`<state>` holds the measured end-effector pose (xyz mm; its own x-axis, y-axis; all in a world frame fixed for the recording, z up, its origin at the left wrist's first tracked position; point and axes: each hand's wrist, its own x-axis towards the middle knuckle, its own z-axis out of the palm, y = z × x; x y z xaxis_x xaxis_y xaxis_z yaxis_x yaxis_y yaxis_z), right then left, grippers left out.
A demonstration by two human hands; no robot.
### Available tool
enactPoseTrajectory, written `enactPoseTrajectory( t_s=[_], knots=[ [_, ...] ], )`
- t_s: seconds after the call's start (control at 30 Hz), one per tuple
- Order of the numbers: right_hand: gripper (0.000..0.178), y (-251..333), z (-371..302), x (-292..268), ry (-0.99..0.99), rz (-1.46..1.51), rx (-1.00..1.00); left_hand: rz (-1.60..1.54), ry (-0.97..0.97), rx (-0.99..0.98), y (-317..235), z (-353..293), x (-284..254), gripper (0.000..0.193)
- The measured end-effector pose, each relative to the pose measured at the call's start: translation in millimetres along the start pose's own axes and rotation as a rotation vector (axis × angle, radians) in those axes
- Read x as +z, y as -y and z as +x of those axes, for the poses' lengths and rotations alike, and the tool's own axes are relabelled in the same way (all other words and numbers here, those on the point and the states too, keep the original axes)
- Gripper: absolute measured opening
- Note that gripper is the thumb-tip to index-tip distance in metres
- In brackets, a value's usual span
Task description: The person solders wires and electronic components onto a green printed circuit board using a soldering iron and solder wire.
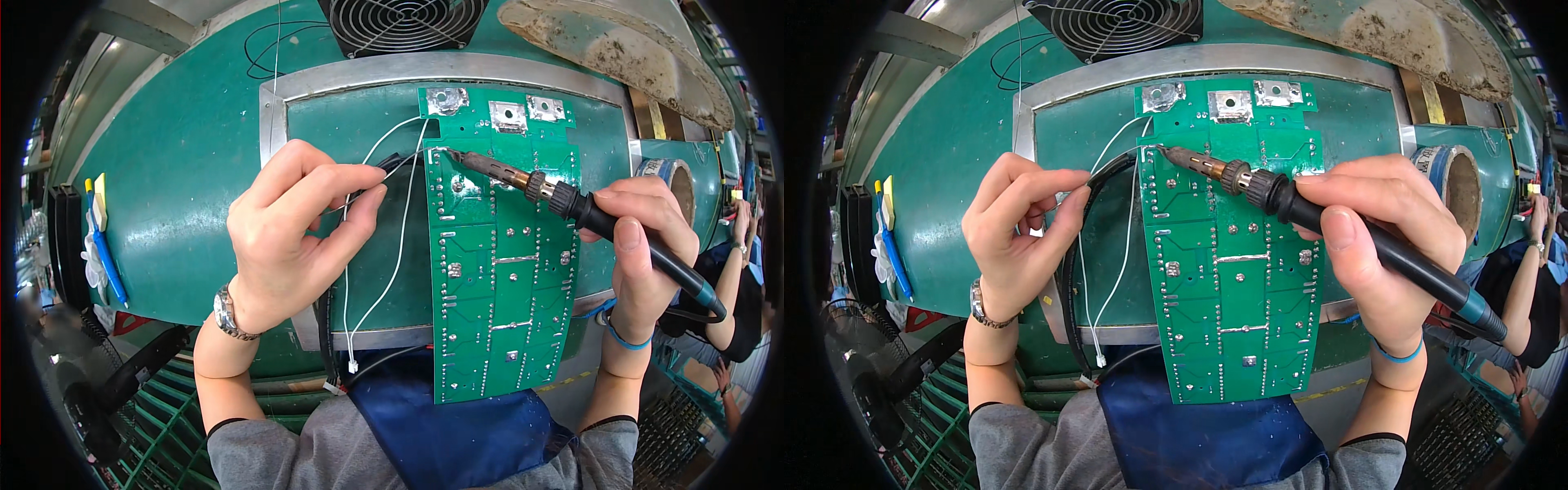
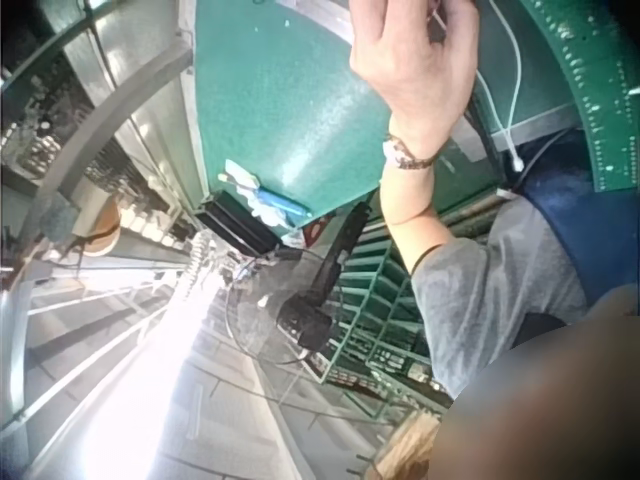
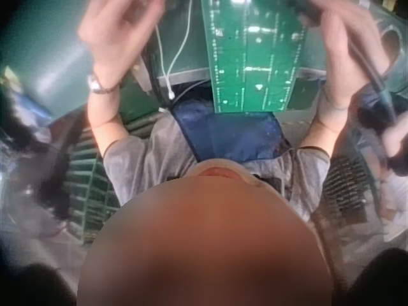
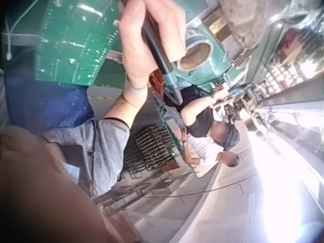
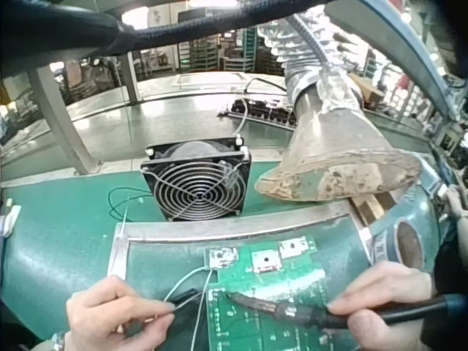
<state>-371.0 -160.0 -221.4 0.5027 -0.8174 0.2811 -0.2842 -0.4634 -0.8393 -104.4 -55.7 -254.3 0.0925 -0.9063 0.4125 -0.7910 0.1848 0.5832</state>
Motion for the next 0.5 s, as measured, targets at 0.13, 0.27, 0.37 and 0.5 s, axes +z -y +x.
enactPoseTrajectory(
  t_s=[0.13, 0.27, 0.37, 0.5],
  knots=[
    [0.016, -3.8, 4.3, -0.2, 0.016, -0.026, -0.053, -0.006, 0.004, -0.002, -1.8, 1.3, -0.1, 0.022],
    [0.016, -7.3, 8.5, 4.1, 0.032, 0.008, -0.027, 0.011, 0.022, 0.003, -1.8, 1.0, 0.7, 0.022],
    [0.016, -8.5, 9.7, 6.1, 0.065, 0.0, -0.06, -0.006, 0.03, 0.015, -0.2, 0.3, 3.0, 0.022],
    [0.016, -7.8, 7.5, 6.1, 0.042, 0.009, -0.024, 0.05, 0.036, 0.052, -0.5, 0.8, 5.0, 0.022]
  ],
)
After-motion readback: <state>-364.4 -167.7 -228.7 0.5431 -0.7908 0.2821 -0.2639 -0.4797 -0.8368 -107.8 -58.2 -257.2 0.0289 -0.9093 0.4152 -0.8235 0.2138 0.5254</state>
